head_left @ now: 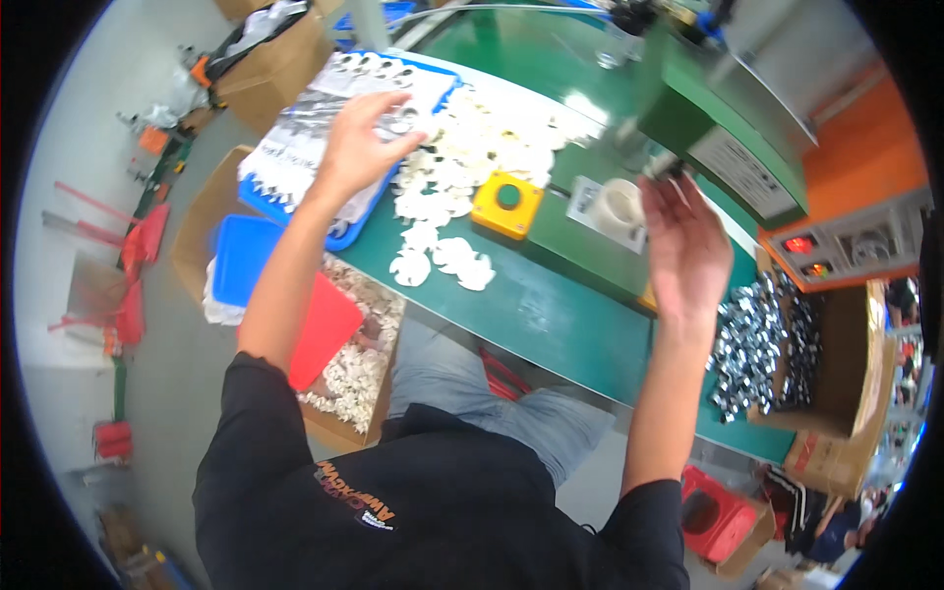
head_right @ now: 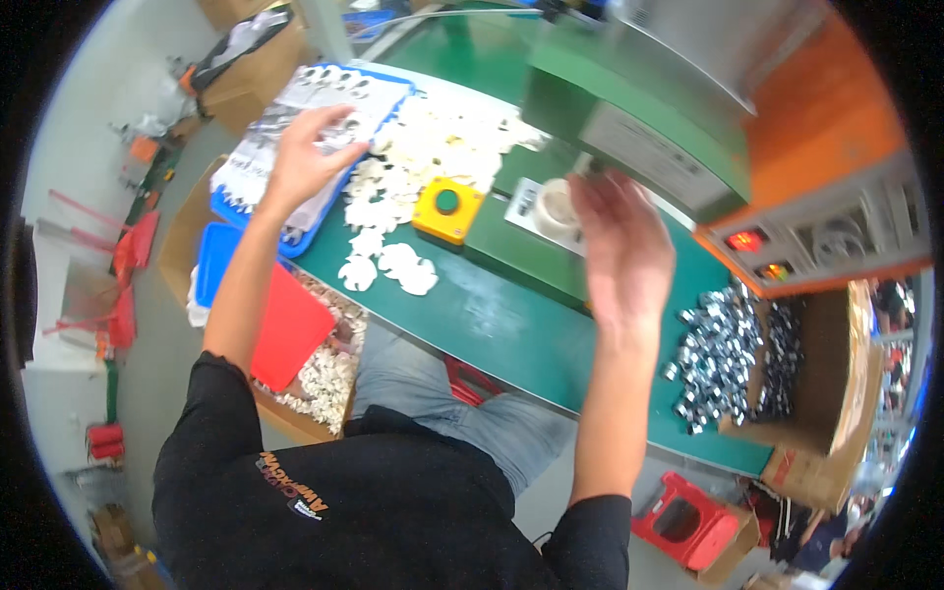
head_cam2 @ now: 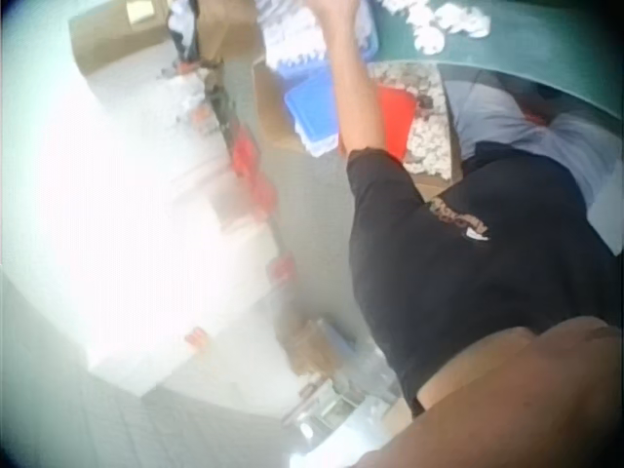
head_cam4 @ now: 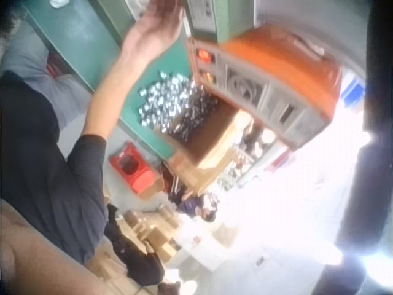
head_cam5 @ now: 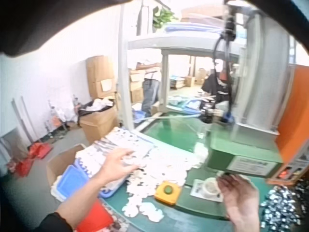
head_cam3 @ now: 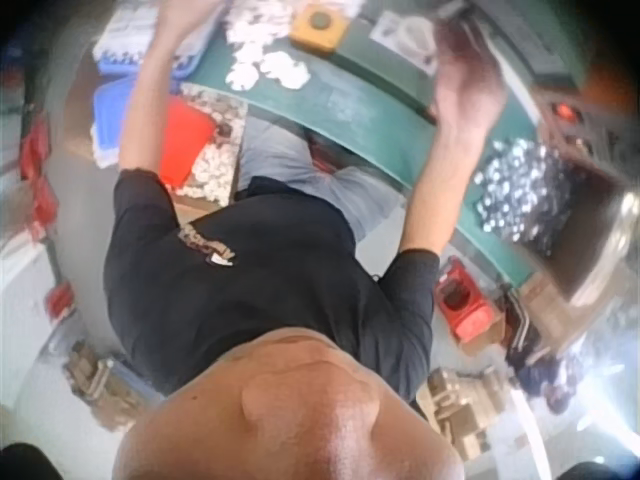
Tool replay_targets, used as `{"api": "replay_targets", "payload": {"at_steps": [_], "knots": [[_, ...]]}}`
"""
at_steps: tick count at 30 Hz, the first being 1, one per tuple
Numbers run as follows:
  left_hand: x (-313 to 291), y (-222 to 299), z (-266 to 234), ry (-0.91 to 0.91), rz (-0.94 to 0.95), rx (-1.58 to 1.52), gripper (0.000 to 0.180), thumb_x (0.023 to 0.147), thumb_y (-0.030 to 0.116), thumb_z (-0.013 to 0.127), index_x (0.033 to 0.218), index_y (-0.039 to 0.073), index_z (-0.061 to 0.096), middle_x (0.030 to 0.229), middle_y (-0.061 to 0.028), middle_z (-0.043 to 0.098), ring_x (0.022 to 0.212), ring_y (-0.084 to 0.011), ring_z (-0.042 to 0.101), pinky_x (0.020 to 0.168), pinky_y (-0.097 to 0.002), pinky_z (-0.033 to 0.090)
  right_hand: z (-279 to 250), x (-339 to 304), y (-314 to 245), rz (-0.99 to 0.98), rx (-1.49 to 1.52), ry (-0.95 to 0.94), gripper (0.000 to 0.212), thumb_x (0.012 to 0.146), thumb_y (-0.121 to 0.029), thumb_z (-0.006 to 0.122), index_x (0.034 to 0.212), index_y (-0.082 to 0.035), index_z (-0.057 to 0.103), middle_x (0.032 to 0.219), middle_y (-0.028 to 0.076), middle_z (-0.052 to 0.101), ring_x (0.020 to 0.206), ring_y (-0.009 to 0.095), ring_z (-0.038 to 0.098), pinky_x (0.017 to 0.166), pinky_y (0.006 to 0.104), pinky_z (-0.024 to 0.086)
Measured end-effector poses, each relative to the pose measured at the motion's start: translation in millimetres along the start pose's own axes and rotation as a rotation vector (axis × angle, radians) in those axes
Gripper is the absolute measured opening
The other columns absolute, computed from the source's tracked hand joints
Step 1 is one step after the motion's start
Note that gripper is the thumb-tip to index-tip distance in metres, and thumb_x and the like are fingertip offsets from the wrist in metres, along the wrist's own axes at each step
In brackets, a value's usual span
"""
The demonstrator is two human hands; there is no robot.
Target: Assemble plastic and metal components using a pneumatic press machine.
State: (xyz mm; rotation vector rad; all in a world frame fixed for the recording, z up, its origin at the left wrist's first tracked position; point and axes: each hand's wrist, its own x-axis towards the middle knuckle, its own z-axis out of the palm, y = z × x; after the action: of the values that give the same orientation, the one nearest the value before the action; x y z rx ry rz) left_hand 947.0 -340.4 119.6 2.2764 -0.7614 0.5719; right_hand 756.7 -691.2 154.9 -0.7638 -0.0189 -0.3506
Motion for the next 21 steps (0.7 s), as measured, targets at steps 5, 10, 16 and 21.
{"api": "replay_targets", "payload": {"at_steps": [5,10,16,21], "knots": [[19.7,-23.5,14.5,-0.103,-0.011,0.030,0.051,0.080,0.037,0.084,0.120,0.007,0.073,0.121,-0.0128,0.072,0.119,-0.0305,0.062,0.106,-0.0412,0.048,4.0,-10.7,5.9,-0.067,-0.145,-0.016,0.042,0.106,-0.016,0.053,0.139,0.011,0.051,0.134,0.024,0.061,0.124,0.038,0.062,0.113,0.0485,0.048],[41.3,-48.9,38.6,-0.059,0.083,0.120,0.051,0.080,0.037,0.085,0.121,0.009,0.073,0.130,-0.0142,0.067,0.125,-0.0315,0.058,0.110,-0.0414,0.044,5.4,-15.9,5.5,-0.095,-0.285,0.016,0.047,0.104,-0.016,0.055,0.142,0.010,0.051,0.138,0.024,0.061,0.120,0.036,0.065,0.105,0.0453,0.051],[74.2,-74.1,73.0,0.003,-0.081,0.172,0.049,0.074,0.046,0.087,0.113,0.018,0.078,0.131,-0.0092,0.058,0.129,-0.0303,0.049,0.109,-0.0473,0.040,3.6,-27.6,2.3,-0.151,-0.637,0.044,0.047,0.102,-0.017,0.060,0.141,0.008,0.053,0.136,0.022,0.063,0.115,0.031,0.067,0.097,0.0403,0.054],[73.4,-83.4,84.2,-0.041,-0.146,0.294,0.051,0.074,0.056,0.085,0.113,0.023,0.081,0.137,-0.0093,0.057,0.133,-0.0301,0.045,0.107,-0.0518,0.037,-3.7,-43.2,-7.7,-0.188,-0.755,0.075,0.044,0.102,-0.017,0.062,0.138,0.008,0.056,0.131,0.022,0.067,0.111,0.027,0.069,0.094,0.0385,0.055]]}}
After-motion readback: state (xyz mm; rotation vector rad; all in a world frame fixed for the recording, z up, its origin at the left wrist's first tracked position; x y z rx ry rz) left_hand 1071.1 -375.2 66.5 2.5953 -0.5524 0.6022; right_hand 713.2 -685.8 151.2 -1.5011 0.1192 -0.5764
